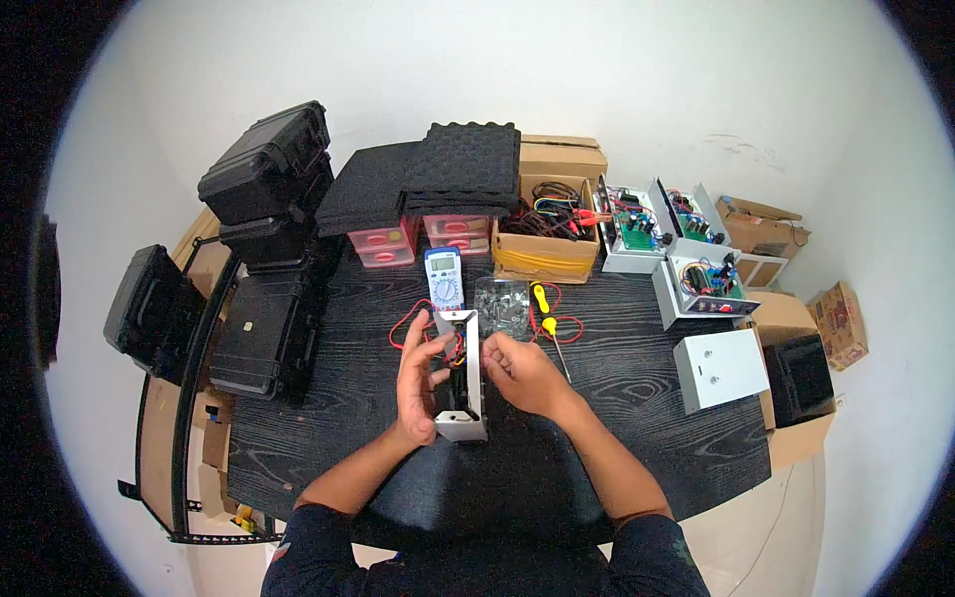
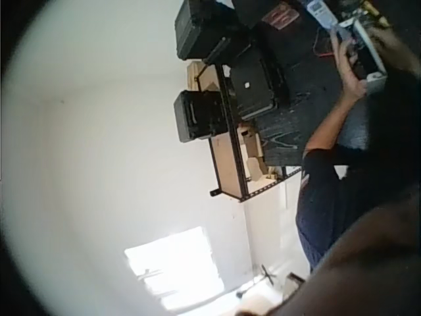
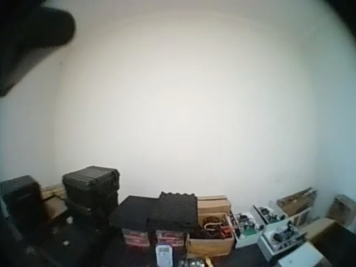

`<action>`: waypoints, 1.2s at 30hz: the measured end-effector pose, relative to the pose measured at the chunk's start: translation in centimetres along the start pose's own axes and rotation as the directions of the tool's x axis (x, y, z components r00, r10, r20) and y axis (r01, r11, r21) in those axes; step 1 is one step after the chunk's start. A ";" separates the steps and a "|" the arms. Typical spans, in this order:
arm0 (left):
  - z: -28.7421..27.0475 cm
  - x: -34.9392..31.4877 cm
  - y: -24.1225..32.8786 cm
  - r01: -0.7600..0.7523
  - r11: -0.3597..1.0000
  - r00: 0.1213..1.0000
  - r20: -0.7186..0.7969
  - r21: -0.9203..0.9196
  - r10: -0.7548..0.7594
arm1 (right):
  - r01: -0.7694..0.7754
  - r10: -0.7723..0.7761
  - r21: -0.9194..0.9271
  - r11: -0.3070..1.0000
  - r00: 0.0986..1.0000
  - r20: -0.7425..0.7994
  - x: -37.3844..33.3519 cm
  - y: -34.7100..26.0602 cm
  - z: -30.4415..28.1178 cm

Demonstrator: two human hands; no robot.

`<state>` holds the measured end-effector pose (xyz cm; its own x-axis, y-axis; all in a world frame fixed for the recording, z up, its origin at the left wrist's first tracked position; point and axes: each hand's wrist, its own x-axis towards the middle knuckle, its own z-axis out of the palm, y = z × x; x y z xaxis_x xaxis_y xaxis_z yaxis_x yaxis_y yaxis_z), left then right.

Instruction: The person works on a small electronic device with a green circuit board inside a metal casing. They use a yellow screwdriver to tighten screws on the casing and a multimeter to test electrical connections on the board. The person handles wires and components within the device throughout the process.

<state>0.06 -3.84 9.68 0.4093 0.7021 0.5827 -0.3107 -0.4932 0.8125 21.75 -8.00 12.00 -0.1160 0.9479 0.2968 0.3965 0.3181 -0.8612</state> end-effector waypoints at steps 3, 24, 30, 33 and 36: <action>0.1 -0.4 0.1 0.006 1.000 1.000 0.000 0.009 -0.006 | 0.013 -0.013 0.019 1.000 1.000 -0.011 0.0 0.1 0.3; -0.8 1.0 1.0 -0.243 0.928 0.960 0.207 0.281 0.189 | 0.063 0.006 -0.747 0.662 0.996 0.089 11.8 8.9 -2.0; -0.8 1.2 1.1 -0.264 0.924 0.954 0.218 0.276 0.207 | 0.102 0.084 -0.689 0.718 0.969 0.231 14.6 13.3 -0.3; -0.9 1.2 1.1 -0.271 0.924 0.952 0.216 0.271 0.216 | 0.064 0.125 -0.648 0.759 0.962 0.241 15.0 13.1 0.0; -0.9 1.2 1.0 -0.275 0.925 0.951 0.217 0.264 0.220 | 0.007 0.161 -0.634 0.773 0.965 0.208 14.8 13.2 -0.1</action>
<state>-0.51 -3.05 11.22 0.5068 0.4476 0.7368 -0.1734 -0.7843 0.5957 25.31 10.18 5.08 -0.2376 0.9694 0.0614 0.8830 0.2419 -0.4022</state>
